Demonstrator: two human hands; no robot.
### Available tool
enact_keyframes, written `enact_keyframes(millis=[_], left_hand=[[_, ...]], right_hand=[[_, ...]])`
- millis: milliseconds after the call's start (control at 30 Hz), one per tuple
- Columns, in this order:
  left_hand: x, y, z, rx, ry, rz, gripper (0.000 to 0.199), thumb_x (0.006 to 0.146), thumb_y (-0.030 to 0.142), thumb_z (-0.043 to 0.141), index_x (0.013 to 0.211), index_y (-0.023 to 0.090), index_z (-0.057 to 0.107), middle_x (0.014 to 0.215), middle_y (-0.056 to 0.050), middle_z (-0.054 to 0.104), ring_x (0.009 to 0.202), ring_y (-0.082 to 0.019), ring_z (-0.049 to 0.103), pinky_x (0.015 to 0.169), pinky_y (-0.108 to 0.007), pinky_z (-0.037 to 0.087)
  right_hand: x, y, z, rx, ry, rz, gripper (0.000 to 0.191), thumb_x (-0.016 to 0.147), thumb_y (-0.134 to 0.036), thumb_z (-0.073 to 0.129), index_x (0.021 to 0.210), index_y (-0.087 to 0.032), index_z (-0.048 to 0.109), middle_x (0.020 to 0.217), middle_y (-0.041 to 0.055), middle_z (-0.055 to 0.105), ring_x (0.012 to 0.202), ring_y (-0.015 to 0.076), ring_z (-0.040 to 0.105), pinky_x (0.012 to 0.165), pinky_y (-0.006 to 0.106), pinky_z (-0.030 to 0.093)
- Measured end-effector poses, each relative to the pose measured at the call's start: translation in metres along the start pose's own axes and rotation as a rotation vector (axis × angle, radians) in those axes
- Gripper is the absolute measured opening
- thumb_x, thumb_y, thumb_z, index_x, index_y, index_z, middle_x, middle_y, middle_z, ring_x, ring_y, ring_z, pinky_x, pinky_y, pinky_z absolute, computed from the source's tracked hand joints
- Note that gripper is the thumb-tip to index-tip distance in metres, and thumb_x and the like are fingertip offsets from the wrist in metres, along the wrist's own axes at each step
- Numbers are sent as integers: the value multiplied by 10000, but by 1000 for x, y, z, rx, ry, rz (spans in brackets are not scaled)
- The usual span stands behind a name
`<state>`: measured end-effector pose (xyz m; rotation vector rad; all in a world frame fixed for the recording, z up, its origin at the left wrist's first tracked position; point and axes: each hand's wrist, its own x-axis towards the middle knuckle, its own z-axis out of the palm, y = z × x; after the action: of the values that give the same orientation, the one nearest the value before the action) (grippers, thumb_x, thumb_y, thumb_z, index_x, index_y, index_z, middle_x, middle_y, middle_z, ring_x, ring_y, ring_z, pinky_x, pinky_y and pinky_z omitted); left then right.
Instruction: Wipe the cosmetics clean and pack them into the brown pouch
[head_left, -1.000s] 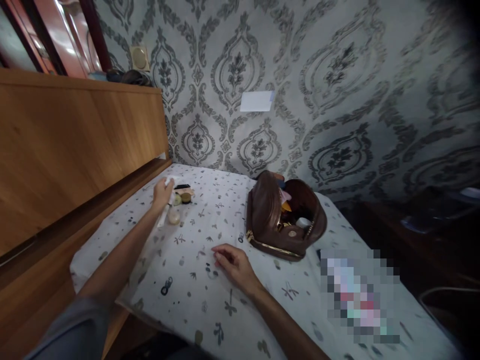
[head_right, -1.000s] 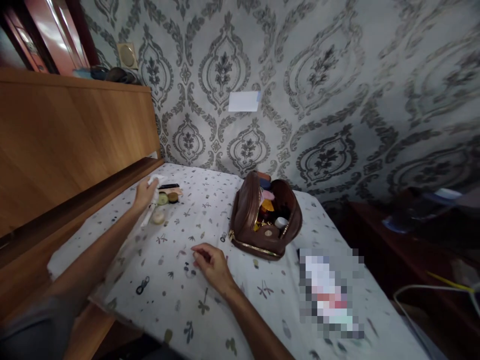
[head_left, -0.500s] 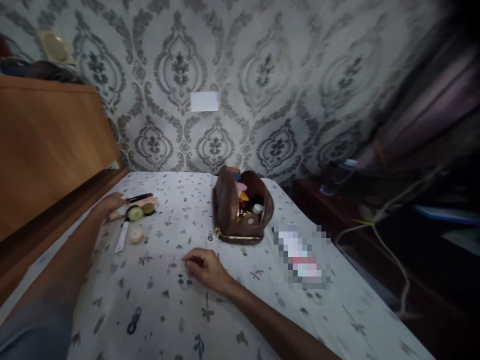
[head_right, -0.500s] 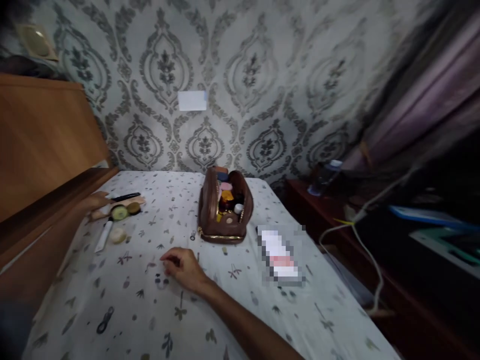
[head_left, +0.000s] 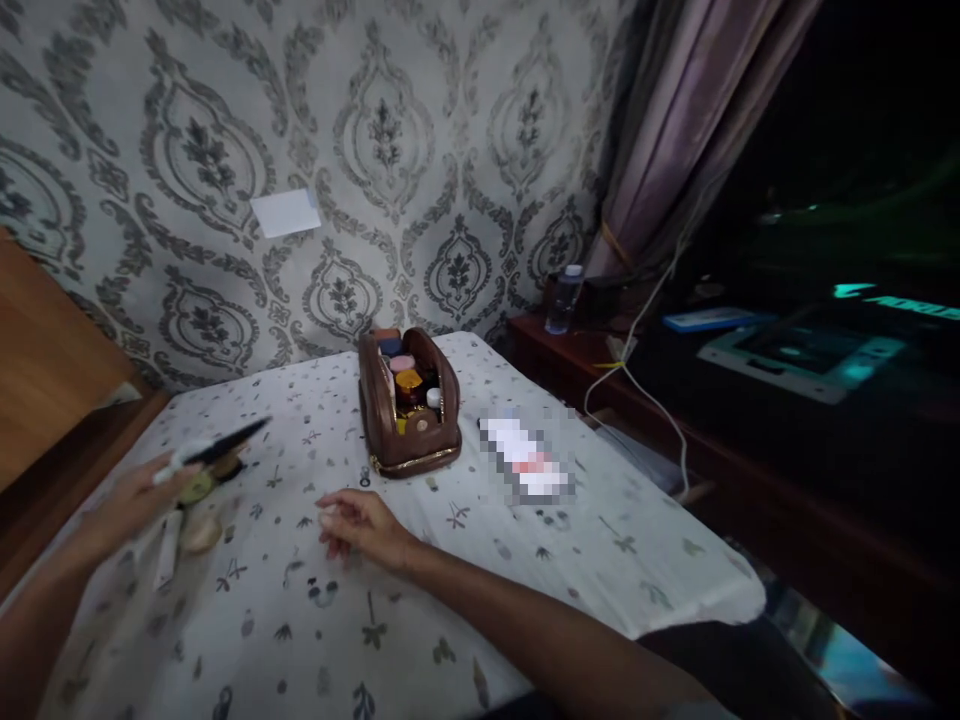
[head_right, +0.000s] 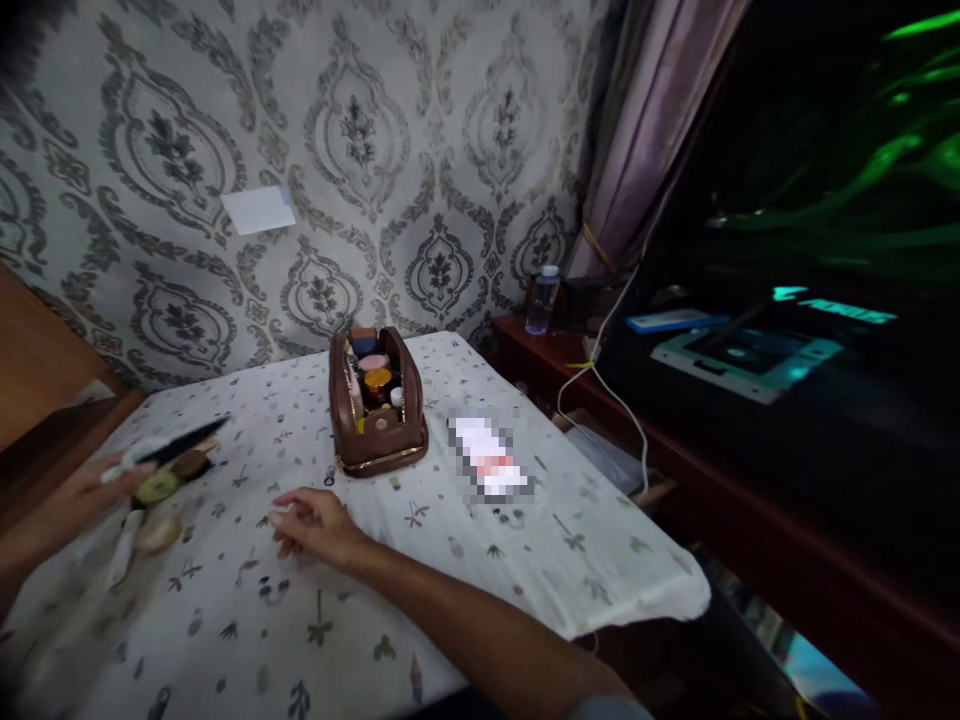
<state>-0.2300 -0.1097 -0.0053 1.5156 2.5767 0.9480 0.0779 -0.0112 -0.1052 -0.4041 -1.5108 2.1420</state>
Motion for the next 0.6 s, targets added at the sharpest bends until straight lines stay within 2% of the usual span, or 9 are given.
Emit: enact_keyframes(millis=[67,100,133,200,233,333,400,500,600], left_hand=[[-38,14,21,-17,-158,33,751,647,857,553,979,206,725,927,-32,765,956,-306,690,781,-370,593],[-56,21,33,-35,-181,59,719,689,822,557,1020,206,723,1026,-55,766,1029,-317,681,807,-365,591],[-73,27,43,-51,-235,111,648,750,763,560,1063,218,716,1115,-62,754,1090,-310,670,842,-348,583],[-98,36,60,-80,-321,258,507,838,660,539,1065,240,707,1108,-56,755,1080,-283,682,852,-311,578],[-107,39,66,-76,-300,305,472,871,632,509,1064,246,700,1093,-53,756,1065,-274,689,843,-304,580],[-116,43,73,-2,-144,402,485,891,642,462,1072,253,686,1082,-63,757,1011,-276,708,824,-329,588],[-113,47,76,69,-98,481,486,874,661,475,1055,263,687,1063,-70,762,971,-282,721,820,-355,590],[-109,64,84,131,-133,561,414,873,628,491,973,278,688,946,-76,772,846,-282,735,733,-373,594],[-110,93,98,72,-195,522,375,865,605,494,914,277,668,855,-80,761,765,-282,727,669,-382,586]], right_hand=[[1,-2,-1,80,56,0,746,678,-675,746,1192,-167,558,694,-30,647,503,95,587,471,202,407],[2,-2,-2,110,89,3,735,698,-668,736,1202,-168,547,667,-37,642,478,92,570,453,197,391],[2,-3,-3,131,117,8,686,727,-657,719,1178,-165,558,637,-43,632,451,84,544,433,191,370],[1,-5,-5,137,150,18,526,790,-610,681,1046,-155,612,579,-50,603,404,64,485,400,180,327],[1,-6,-6,130,154,23,452,816,-575,665,970,-152,628,556,-52,589,389,57,462,388,176,310],[1,-7,-7,117,153,36,310,860,-463,639,871,-154,628,532,-61,570,379,50,451,380,166,309],[1,-8,-7,115,149,46,259,874,-418,622,865,-159,610,530,-68,567,379,51,459,385,161,329],[-1,-6,-4,82,119,28,238,877,-396,620,827,-171,562,510,-80,545,378,53,467,386,156,340],[-5,-6,-2,34,92,-30,276,848,-415,670,840,-193,506,509,-103,518,376,59,481,380,154,349]])
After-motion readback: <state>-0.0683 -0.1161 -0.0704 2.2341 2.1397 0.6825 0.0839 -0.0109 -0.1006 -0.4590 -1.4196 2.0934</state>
